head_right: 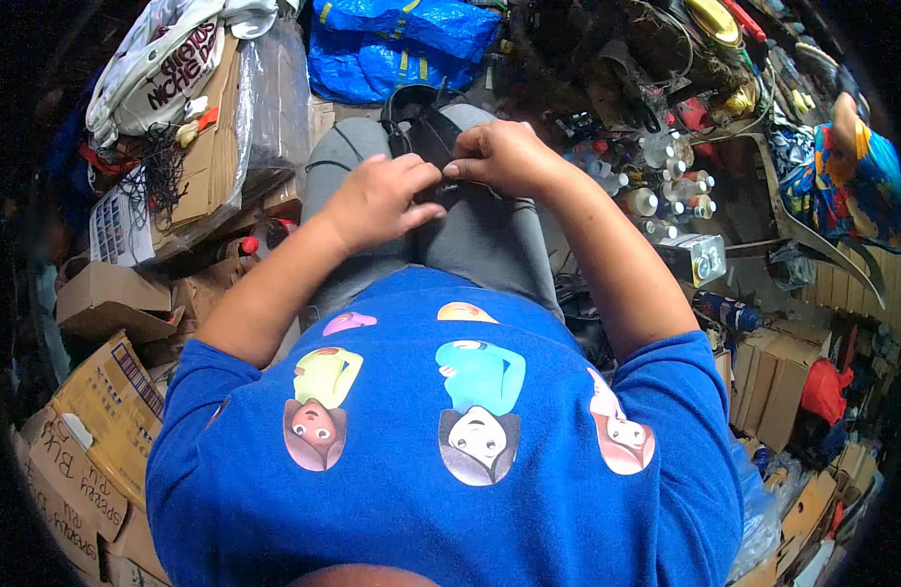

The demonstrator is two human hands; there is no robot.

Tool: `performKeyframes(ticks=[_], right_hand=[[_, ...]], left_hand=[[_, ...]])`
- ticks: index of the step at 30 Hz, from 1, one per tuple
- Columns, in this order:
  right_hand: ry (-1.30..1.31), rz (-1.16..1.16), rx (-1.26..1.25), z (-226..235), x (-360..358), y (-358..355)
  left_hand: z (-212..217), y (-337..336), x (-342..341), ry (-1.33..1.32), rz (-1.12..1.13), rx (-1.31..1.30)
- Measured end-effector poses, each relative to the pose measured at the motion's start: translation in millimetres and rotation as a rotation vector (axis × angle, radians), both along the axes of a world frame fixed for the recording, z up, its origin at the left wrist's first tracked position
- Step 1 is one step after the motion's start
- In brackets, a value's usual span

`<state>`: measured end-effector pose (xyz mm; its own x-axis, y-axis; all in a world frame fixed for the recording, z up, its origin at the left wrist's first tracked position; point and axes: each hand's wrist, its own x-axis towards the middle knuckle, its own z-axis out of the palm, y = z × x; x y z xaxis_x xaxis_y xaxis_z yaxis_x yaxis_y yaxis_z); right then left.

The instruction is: Manually stitching the edge of a black shoe sole using a needle and thread.

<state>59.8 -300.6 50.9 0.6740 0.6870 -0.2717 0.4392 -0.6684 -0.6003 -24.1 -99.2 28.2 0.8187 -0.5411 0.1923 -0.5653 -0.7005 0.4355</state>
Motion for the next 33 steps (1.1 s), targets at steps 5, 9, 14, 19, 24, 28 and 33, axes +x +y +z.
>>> performKeyframes(ticks=[5, 9, 14, 19, 24, 28, 33], right_hand=[[0.129, -0.221, 0.291, -3, -7, -14], [0.315, -0.226, 0.135, 19, -13, -23], [0.317, -0.080, 0.094, 18, -15, -27], [0.275, -0.108, 0.100, 23, -24, -36], [0.320, -0.446, 0.434, 65, -30, -78], [-0.028, -0.192, 0.332, 59, -38, -64], [0.012, -0.240, 0.221, 38, -40, -29]], left_hand=[[-8, -12, -6, -0.100, 0.069, -0.113], [-8, -20, -6, -0.116, 0.044, -0.152], [-9, -20, -7, -0.127, 0.078, -0.176], [-8, -21, -5, -0.105, 0.074, -0.196], [-4, -7, 3, 0.055, 0.075, -0.216], [3, 9, 40, 0.188, 0.092, -0.396], [-7, 8, 72, 0.228, -0.066, -0.335]])
